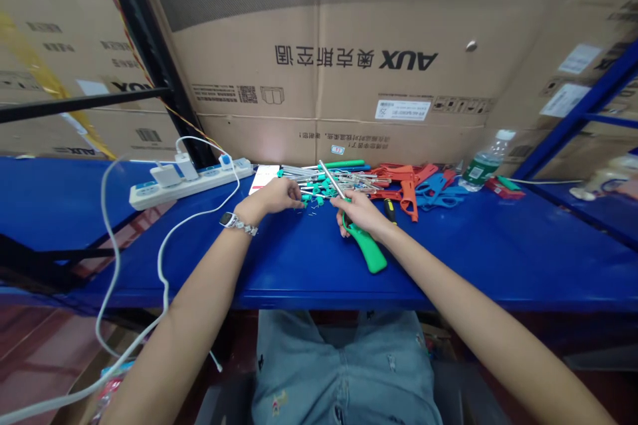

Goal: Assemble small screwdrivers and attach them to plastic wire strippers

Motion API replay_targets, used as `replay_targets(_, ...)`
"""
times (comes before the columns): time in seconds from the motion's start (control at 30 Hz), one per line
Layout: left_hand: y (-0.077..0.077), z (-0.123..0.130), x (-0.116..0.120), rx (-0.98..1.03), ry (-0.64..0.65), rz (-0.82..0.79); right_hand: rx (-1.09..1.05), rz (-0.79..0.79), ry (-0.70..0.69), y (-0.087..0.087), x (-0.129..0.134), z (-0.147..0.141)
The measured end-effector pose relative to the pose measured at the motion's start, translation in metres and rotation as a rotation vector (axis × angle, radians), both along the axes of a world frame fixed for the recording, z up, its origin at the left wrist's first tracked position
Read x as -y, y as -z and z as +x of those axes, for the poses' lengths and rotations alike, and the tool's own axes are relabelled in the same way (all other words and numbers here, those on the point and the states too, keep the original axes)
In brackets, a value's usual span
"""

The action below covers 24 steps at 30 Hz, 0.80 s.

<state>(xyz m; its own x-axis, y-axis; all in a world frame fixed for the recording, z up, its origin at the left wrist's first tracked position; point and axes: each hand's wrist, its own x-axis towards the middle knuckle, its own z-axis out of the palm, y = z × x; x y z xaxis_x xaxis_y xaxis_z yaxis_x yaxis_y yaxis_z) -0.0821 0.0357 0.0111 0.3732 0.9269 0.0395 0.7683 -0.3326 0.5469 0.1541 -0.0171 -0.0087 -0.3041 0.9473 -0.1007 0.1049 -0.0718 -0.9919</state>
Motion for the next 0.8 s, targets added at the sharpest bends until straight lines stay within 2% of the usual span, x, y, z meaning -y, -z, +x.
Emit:
replay_targets(0.2,0.001,-0.001,-0.001,-0.047,-0.082,0.035,0.511,0.179,-0.013,-0.017,-0.03,-0.022)
replay_targets(0.33,0.003,0.0,0.0,-0.073,-0.079,0.043,0.775,0.241,-0.036,-0.02,-0.045,-0.039)
replay_targets(0.5,0.004,-0.001,-0.004,-0.136,-0.053,0.157,0.858,0.242,-0.033,-0.019,-0.055,-0.042)
replay_targets(0.67,0.003,0.003,-0.013,-0.18,-0.086,0.37,0.937,0.339,0.034,-0.029,-0.065,-0.034)
replay_targets(0.8,0.005,0.014,-0.018,-0.241,-0.094,0.424,1.051,0.362,0.014,-0.035,-0.069,-0.037)
